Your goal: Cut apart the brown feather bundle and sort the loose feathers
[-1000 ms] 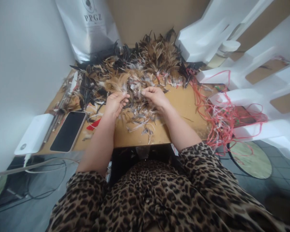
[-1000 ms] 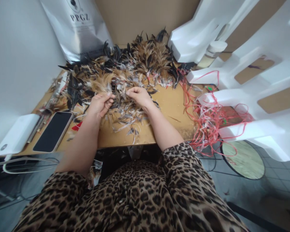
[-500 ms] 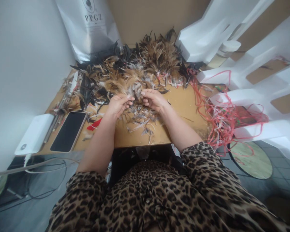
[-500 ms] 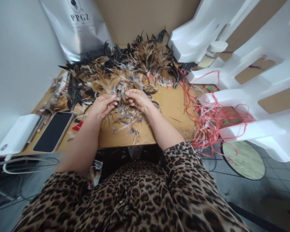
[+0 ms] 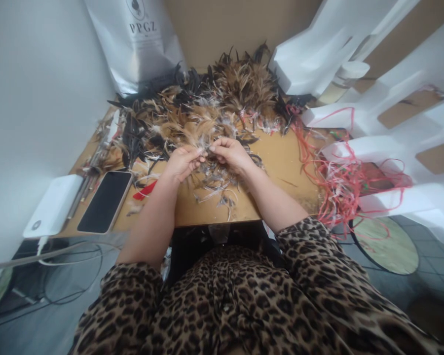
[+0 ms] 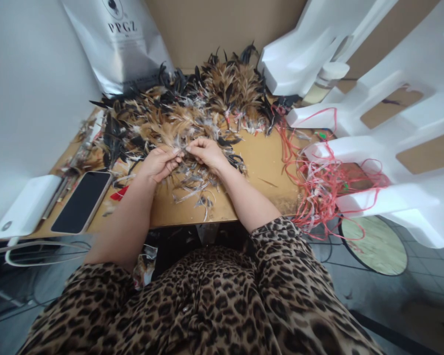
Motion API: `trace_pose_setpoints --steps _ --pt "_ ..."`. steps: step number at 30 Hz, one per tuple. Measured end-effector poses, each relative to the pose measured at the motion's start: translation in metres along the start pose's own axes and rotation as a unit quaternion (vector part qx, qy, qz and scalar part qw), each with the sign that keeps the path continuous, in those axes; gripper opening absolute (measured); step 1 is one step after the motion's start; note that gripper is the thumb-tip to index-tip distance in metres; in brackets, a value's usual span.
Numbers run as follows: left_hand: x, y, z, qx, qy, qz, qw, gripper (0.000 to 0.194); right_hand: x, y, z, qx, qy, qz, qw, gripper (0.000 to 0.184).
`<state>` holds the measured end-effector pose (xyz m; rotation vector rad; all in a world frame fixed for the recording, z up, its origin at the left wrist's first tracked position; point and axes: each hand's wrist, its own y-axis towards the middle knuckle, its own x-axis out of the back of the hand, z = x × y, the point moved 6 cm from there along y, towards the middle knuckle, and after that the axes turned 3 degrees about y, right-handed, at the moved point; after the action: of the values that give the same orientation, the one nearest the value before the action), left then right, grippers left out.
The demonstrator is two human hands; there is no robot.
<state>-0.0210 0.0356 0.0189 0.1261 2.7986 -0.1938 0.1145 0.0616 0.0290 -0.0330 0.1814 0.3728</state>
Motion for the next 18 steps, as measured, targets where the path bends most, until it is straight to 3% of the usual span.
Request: trace_pose_setpoints --steps 3,6,14,18 --pt "0.003 0.001 0.0 -0.001 -0.002 -0.013 1.0 0.017 0.011 0.0 0.009 0.042 -0.028 -0.064 0.997 0.024" --pt "0.005 0.001 0.001 0.004 0.005 -0.017 1.0 0.018 0.019 -0.004 0.023 0.109 -0.06 -0.122 0.985 0.033" --pt "0.0 -0.002 -0.002 -0.01 0.035 0.013 0.999 0.021 -0.004 -0.01 0.027 0.114 -0.143 0.018 0.983 0.024" --pt "0.002 -0.002 -0.002 -0.006 0.041 -0.003 0.999 0.017 -0.005 -0.008 0.018 0.068 -0.165 0.034 0.983 0.023"
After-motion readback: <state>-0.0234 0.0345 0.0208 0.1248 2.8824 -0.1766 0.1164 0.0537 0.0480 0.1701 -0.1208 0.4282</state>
